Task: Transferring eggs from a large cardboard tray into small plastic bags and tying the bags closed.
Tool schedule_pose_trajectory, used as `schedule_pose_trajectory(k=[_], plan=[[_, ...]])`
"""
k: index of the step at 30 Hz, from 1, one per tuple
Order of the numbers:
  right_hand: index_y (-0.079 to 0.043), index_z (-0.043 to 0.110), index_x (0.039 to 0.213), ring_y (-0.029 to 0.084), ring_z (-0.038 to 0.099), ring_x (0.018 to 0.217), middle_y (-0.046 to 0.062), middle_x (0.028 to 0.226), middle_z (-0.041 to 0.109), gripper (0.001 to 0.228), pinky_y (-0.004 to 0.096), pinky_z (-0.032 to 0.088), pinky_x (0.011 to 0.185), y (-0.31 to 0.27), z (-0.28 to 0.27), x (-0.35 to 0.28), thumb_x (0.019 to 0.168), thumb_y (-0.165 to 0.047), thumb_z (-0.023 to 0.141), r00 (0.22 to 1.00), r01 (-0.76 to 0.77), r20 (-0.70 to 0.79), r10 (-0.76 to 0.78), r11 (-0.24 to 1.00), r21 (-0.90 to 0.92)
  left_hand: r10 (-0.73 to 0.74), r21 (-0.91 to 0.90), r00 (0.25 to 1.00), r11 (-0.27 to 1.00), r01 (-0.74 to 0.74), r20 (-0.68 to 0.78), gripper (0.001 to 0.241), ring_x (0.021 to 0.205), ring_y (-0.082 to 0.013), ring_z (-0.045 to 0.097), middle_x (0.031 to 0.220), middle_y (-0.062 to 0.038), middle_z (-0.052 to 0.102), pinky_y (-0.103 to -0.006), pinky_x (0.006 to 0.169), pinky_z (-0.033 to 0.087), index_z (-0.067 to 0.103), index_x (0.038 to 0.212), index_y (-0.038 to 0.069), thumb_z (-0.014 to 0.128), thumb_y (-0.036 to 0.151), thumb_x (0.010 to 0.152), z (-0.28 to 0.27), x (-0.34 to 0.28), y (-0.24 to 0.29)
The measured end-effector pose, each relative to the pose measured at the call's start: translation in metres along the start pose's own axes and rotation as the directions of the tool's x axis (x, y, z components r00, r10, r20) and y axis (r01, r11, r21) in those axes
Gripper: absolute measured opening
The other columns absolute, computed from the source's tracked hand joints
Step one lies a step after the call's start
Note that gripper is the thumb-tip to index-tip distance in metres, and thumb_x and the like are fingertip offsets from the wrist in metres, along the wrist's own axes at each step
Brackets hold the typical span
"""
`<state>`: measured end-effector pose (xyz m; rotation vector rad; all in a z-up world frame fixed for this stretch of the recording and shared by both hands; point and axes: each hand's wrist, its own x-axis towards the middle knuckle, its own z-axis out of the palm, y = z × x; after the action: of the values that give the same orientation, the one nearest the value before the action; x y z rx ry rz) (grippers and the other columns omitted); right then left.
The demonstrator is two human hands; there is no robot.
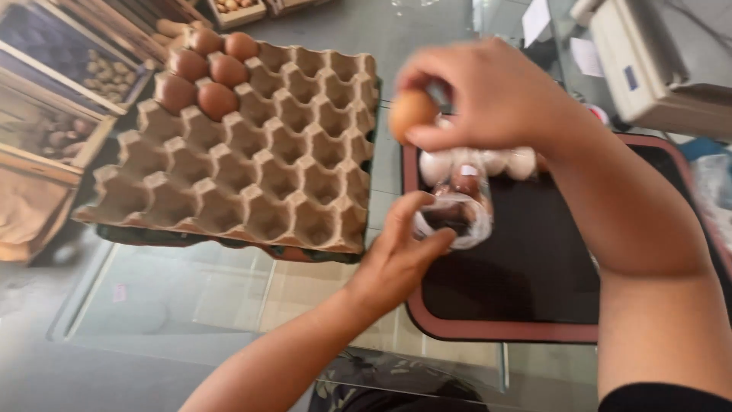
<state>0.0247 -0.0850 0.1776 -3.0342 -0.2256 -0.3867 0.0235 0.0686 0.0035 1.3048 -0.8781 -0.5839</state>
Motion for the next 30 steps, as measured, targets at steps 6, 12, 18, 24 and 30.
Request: schedule_pose_trajectory(k=[6,12,18,24,30], plan=[[-0.020,0.065,0.100,0.009,0.064,0.076,-0.005,0.088,0.069,0.047,0.025,0.044,0.076,-0.015,0.013,-0.105,0.061,-0.041,0.078,0.862,-0.483,0.186,0.472,0.876,0.013,0.631,0.641,0.759,0.518,-0.566,0.160,0.035,0.123,-0.0338,0.046,0.128,-0.020,0.032,-0.0393,0.108,0.042,0.055,0.109,0.009,0.076,0.002,0.082,-0.002,-0.004,-0.001],[-0.025,0.062,0.100,0.018,0.066,0.074,-0.003,0.091,0.072,0.054,0.036,0.051,0.066,-0.014,0.062,-0.126,0.055,-0.052,0.076,0.835,-0.545,0.250,0.491,0.799,0.252,0.525,0.514,0.846,0.703,-0.492,0.092,0.085,0.121,-0.0444,0.048,0.138,-0.027,0.025,-0.0477,0.101,0.045,0.033,0.133,0.006,0.085,0.029,0.069,0.006,-0.001,-0.014],[-0.030,0.057,0.103,0.025,0.068,0.092,-0.007,0.099,0.071,0.054,0.041,0.053,0.077,-0.025,0.066,-0.126,0.058,-0.057,0.068,0.749,-0.605,0.382,0.542,0.793,0.062,0.193,0.537,0.965,0.803,-0.260,0.178,0.100,0.114,-0.0399,0.057,0.120,-0.026,0.061,-0.0493,0.110,0.027,0.022,0.145,0.008,0.081,0.036,0.069,0.013,-0.005,-0.009],[-0.016,0.053,0.099,0.035,0.068,0.087,0.012,0.085,0.070,0.047,0.046,0.050,0.079,-0.020,0.086,-0.124,0.070,-0.053,0.061,0.783,-0.419,0.393,0.481,0.876,-0.237,0.115,0.545,0.977,0.815,-0.196,0.179,0.087,0.112,-0.0406,0.057,0.121,-0.023,0.059,-0.0500,0.095,0.046,0.026,0.143,0.014,0.077,0.034,0.075,0.015,-0.010,-0.005],[-0.019,0.065,0.069,0.031,0.068,0.065,0.004,0.062,0.067,0.022,0.041,0.043,0.064,-0.006,0.099,-0.122,0.080,-0.034,0.052,0.915,-0.196,0.218,0.341,0.845,-0.498,0.159,0.621,0.982,0.760,-0.190,0.105,0.078,0.092,-0.0375,0.066,0.096,-0.019,0.067,-0.0446,0.079,0.055,0.031,0.142,0.017,0.074,0.032,0.079,0.014,-0.002,-0.025]])
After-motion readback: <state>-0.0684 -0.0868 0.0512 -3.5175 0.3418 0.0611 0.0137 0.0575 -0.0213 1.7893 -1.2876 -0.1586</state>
